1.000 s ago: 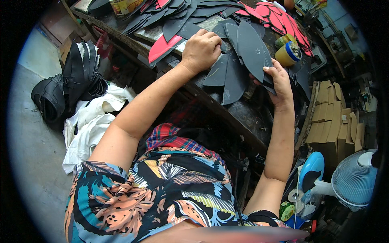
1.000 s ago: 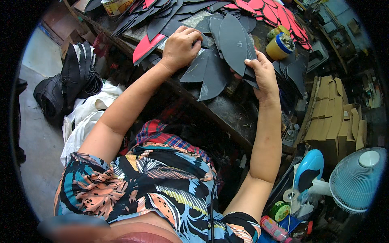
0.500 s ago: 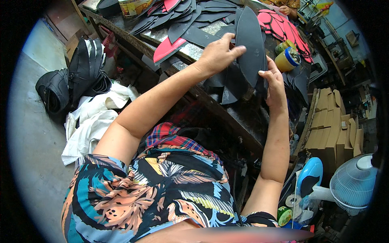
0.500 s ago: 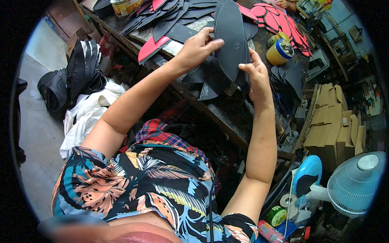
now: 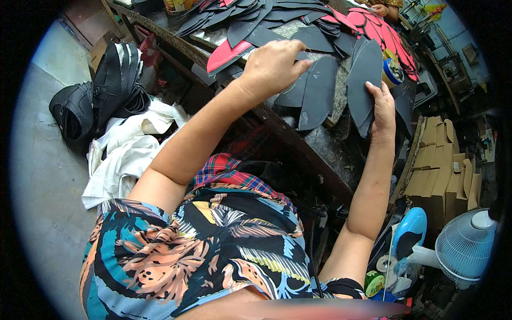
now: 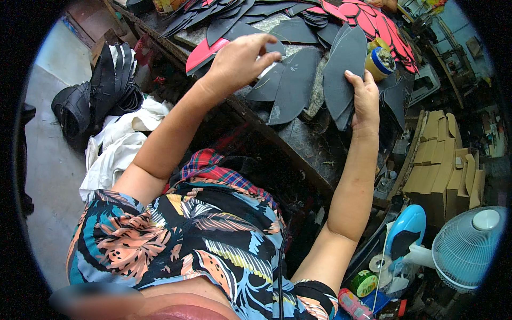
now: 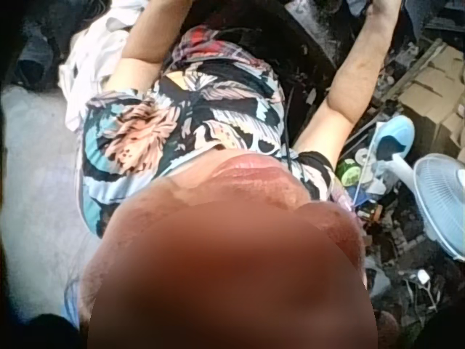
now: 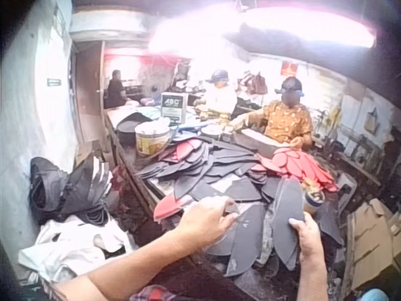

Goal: The person picks up black and pink shoe sole pieces from a pile, aligns them, and uses a red-handled knife to trim the edges. The person repeatedly flips and repositions the pieces while trimming, then places the finished pieces back on the table.

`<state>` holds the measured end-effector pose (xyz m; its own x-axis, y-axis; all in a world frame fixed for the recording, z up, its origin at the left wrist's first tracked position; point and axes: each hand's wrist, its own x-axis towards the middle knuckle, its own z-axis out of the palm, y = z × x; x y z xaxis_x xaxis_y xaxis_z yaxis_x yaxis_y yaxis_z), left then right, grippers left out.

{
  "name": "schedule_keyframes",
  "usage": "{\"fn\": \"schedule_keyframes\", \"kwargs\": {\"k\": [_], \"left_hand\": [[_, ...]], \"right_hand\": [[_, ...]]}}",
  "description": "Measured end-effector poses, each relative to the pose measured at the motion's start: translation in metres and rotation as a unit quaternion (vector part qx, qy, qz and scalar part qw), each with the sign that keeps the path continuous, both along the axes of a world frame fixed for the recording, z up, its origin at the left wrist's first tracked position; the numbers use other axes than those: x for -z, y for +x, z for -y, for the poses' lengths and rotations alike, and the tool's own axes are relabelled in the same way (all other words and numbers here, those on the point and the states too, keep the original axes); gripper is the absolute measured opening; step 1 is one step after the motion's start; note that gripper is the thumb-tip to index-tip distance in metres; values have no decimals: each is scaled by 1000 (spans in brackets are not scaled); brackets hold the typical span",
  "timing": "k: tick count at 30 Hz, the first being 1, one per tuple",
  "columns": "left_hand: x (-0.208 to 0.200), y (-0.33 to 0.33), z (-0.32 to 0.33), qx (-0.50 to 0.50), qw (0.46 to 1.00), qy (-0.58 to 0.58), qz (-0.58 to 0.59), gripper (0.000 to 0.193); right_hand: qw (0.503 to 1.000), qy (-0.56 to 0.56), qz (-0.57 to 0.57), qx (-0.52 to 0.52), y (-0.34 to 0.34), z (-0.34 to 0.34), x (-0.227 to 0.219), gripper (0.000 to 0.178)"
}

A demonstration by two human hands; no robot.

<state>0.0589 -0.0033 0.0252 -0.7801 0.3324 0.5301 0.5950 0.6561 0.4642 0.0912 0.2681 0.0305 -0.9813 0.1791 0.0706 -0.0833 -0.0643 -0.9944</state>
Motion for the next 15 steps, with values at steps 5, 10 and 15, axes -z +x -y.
{"fn": "schedule_keyframes", "kwargs": {"k": [5,10,15], "left_hand": [[10,32,-13,-36,989,-124,74,66],[16,33,-26,68,986,6,152,85],[30,31,-49,94,938,253,216,105]], "right_hand": [[992,103,68,-30,-4,7,9,41],[989,123,63,-54,-1,16,8,46],[989,107,49,-92,0,8,7,45]]}}
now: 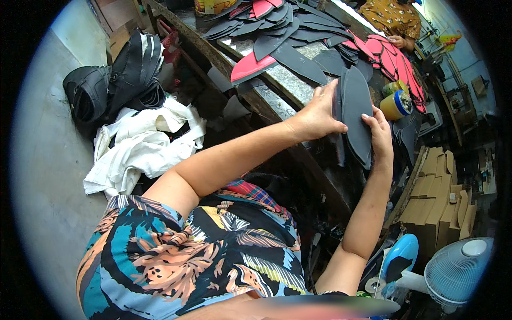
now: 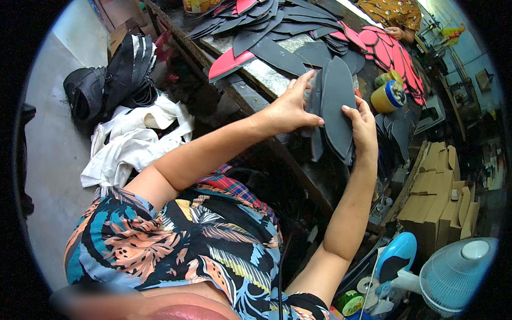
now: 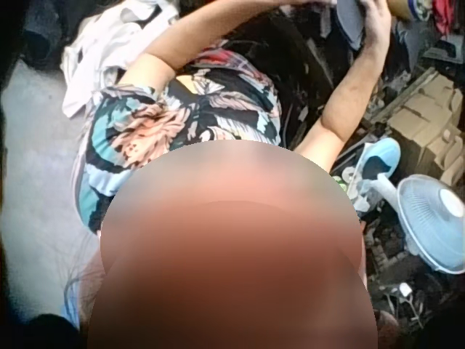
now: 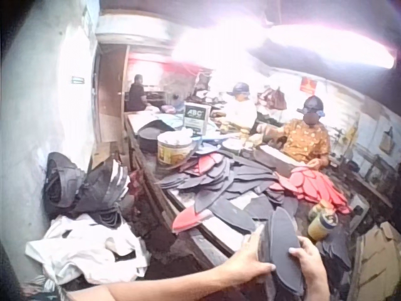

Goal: The person picks up black and pink shoe sole pieces from a pile, aligns them, and uses a red-handled knife to trim the edges. The person repeatedly flips and repositions the pieces while trimming, then places the finished pieces back on the table.

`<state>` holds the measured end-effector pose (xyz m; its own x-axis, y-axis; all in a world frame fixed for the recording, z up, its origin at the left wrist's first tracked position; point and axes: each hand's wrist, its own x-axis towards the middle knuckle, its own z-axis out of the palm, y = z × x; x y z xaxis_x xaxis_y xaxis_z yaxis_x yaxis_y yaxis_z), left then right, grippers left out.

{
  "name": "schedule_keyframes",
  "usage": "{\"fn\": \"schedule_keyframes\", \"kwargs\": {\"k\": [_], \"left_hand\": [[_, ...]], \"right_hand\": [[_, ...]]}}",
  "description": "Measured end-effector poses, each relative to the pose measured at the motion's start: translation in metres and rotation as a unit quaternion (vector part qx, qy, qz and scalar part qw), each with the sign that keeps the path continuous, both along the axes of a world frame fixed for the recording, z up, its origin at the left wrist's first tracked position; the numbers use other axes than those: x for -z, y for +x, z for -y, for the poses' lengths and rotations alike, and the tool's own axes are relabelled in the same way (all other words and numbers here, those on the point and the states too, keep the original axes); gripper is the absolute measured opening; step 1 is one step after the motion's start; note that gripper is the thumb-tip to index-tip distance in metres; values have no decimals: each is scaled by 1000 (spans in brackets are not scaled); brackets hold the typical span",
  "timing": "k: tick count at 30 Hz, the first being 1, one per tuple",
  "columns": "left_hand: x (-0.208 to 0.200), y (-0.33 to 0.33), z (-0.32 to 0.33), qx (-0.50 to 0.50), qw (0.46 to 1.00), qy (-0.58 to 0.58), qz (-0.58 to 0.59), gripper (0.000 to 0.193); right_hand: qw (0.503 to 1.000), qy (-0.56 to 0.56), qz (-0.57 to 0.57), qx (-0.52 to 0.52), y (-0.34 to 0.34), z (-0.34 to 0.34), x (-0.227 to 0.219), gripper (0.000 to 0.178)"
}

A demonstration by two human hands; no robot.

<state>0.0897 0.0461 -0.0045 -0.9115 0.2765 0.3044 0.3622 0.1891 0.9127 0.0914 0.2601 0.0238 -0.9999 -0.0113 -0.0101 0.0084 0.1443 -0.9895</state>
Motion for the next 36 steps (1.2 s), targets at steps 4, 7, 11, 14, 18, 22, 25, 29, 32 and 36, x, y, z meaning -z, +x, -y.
{"fn": "schedule_keyframes", "kwargs": {"k": [4,7,11,14,18,22,25,29,32,36], "left_hand": [[6,-6,-6,142,952,241,126,92],[4,-18,6,145,968,183,94,83],[-1,-30,37,25,995,83,-52,63],[-2,-34,55,-41,987,-82,-135,60],[-1,-39,63,-52,984,-96,-144,59],[-3,-54,64,-110,971,-119,-177,59],[-1,-72,67,-164,931,-196,-259,51],[10,-90,65,-164,923,-157,-312,31],[19,-94,62,-155,939,-136,-275,22],[20,-91,63,-172,935,-128,-281,19]], "right_hand": [[1000,-11,12,19,-2,-3,-1,39],[998,-45,-24,45,-1,-1,-7,41],[993,-91,-32,69,3,9,-8,49],[992,84,-78,53,1,19,6,66],[993,64,-92,35,-1,22,21,74],[947,279,-154,39,2,25,17,72],[840,466,-260,97,0,26,-2,64],[828,497,-259,17,-32,15,-41,44],[820,515,-246,-36,-75,18,-53,42],[784,558,-270,-36,-159,42,-55,40]]}}
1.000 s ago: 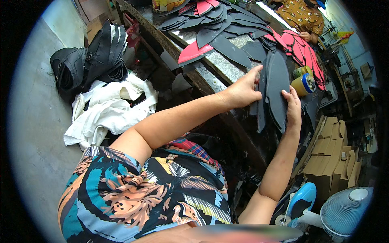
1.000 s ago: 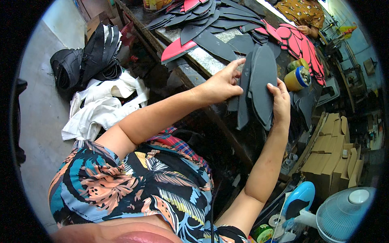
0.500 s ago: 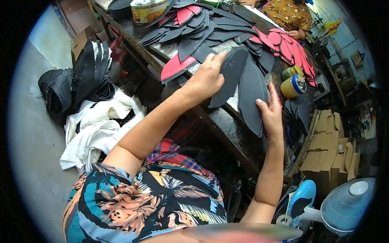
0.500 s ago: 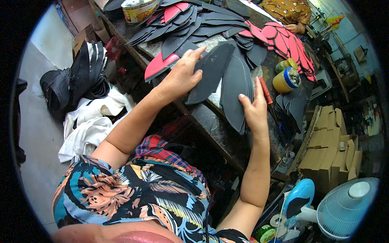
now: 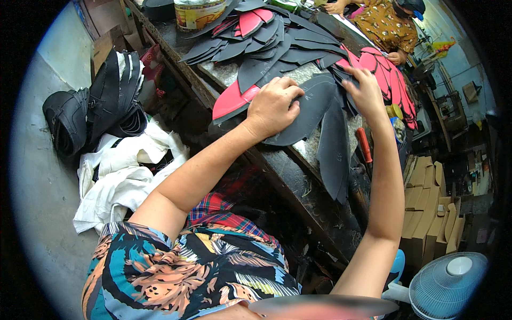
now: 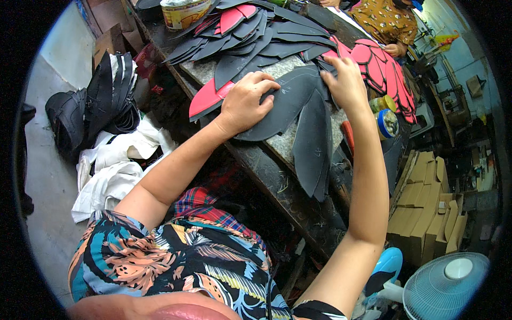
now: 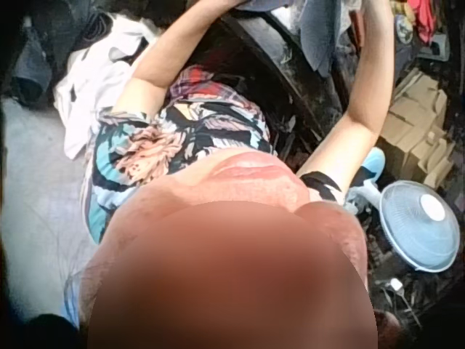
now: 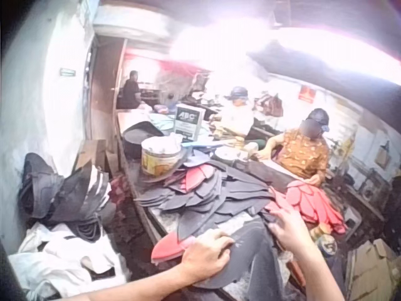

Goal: The person picks up black and pink shoe sole pieces from a pile, aligns them, and uses a red-handled knife to trim the edges. The person repeatedly flips and repositions the pieces while trimming, then places the finished pieces back on the table.

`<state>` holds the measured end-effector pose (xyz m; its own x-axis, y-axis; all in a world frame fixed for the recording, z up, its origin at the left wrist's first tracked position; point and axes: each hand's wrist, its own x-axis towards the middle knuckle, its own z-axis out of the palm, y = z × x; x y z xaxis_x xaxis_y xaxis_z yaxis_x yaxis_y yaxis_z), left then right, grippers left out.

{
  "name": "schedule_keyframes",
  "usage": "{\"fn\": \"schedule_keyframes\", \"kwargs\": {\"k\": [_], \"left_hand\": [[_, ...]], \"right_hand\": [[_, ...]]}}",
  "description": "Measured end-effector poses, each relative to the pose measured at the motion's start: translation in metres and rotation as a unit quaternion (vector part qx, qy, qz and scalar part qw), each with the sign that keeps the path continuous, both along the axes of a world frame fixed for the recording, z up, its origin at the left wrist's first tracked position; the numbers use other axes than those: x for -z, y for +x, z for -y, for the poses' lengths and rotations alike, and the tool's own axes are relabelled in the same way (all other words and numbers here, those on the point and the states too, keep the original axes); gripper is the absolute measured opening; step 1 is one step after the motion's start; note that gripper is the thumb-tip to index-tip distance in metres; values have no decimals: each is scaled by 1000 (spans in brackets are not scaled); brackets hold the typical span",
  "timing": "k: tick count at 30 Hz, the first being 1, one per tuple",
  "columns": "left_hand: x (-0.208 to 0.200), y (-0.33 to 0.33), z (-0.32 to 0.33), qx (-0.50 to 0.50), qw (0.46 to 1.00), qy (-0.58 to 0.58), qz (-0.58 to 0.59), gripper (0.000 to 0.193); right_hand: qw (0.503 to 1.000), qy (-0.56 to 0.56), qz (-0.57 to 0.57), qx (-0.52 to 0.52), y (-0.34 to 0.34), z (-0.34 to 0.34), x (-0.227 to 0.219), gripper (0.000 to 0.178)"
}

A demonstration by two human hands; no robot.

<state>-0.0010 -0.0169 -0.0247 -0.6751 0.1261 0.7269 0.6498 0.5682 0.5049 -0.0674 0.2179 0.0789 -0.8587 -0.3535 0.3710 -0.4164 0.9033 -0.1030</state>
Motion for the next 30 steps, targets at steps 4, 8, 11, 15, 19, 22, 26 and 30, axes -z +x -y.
{"fn": "schedule_keyframes", "kwargs": {"k": [4,8,11,15,19,22,26,30], "left_hand": [[-2,3,2,7,1000,7,25,19],[-3,4,2,8,1000,11,23,18],[-3,4,2,10,999,17,28,18],[-3,4,2,8,999,28,25,17],[-3,4,2,8,999,32,24,17],[-2,3,1,5,999,29,18,17],[-2,4,1,4,999,31,15,16],[-2,3,1,9,999,30,22,15]], "right_hand": [[1000,-5,15,5,-77,30,10,47],[999,42,24,-8,-130,69,33,69],[997,82,-8,-6,-154,97,55,80],[997,74,28,22,-170,112,69,65],[987,151,-46,-5,-170,97,71,49],[990,111,-90,-20,-167,75,62,41],[991,-15,-136,-14,-160,43,39,37],[968,-62,-231,-79,-135,18,15,40]]}}
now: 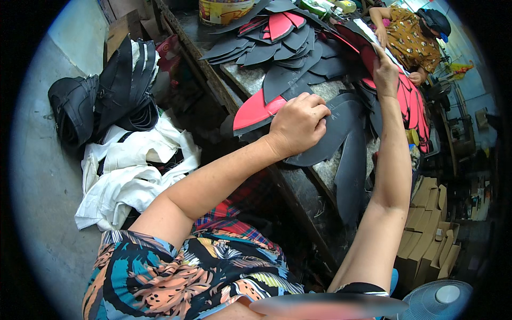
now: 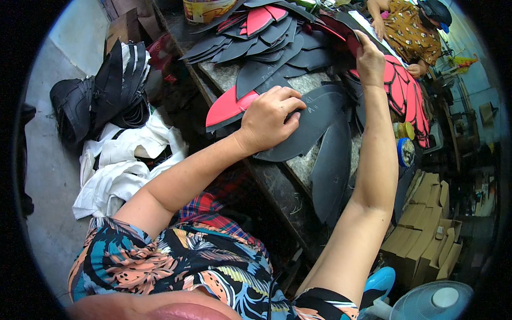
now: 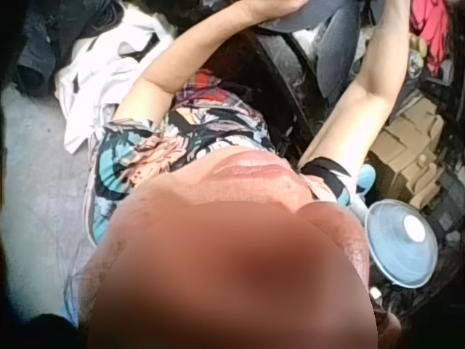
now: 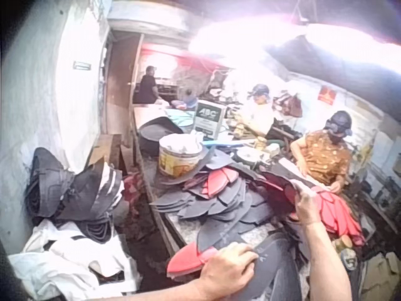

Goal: The person picks up black and pink shoe sole pieces from a pile, aligns them, and uses a red-handled knife to trim the edges. The person repeatedly flips and repositions the pieces while trimming, then places the finished pieces back on the table.

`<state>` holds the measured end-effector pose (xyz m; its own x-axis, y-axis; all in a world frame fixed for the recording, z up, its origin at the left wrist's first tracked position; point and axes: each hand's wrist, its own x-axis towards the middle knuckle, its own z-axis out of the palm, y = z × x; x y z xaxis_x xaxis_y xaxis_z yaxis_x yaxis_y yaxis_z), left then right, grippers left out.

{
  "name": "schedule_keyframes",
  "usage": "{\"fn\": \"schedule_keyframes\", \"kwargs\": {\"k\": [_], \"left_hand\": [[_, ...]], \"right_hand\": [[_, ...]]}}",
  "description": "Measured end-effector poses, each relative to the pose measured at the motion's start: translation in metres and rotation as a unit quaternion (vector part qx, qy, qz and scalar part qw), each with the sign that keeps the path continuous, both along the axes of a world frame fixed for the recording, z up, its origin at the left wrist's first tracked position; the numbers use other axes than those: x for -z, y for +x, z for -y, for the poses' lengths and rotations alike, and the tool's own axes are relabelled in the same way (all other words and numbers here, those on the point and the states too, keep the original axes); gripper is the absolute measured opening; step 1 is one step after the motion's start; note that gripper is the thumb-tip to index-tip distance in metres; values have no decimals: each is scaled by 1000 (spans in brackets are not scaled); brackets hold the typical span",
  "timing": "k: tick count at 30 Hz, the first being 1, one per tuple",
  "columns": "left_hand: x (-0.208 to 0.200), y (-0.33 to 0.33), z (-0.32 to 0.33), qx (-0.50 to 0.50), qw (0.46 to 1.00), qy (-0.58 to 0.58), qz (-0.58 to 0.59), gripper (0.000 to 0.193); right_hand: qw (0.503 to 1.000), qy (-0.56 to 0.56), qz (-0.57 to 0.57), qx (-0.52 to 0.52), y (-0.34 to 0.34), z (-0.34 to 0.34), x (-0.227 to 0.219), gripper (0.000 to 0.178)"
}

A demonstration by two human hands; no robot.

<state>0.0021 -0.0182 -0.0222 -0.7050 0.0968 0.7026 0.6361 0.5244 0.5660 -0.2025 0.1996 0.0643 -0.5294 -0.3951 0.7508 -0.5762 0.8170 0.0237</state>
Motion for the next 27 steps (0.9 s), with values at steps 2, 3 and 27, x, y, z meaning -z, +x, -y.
{"fn": "schedule_keyframes", "kwargs": {"k": [2,3,27], "left_hand": [[0,0,0,2,1000,-2,3,15],[0,-1,0,0,1000,-4,-1,15],[5,-1,3,-33,994,-90,-48,23]], "right_hand": [[999,23,-40,-14,26,-10,-16,39],[999,11,-39,-17,42,-13,-24,40],[965,51,246,-73,293,16,-18,50]]}}
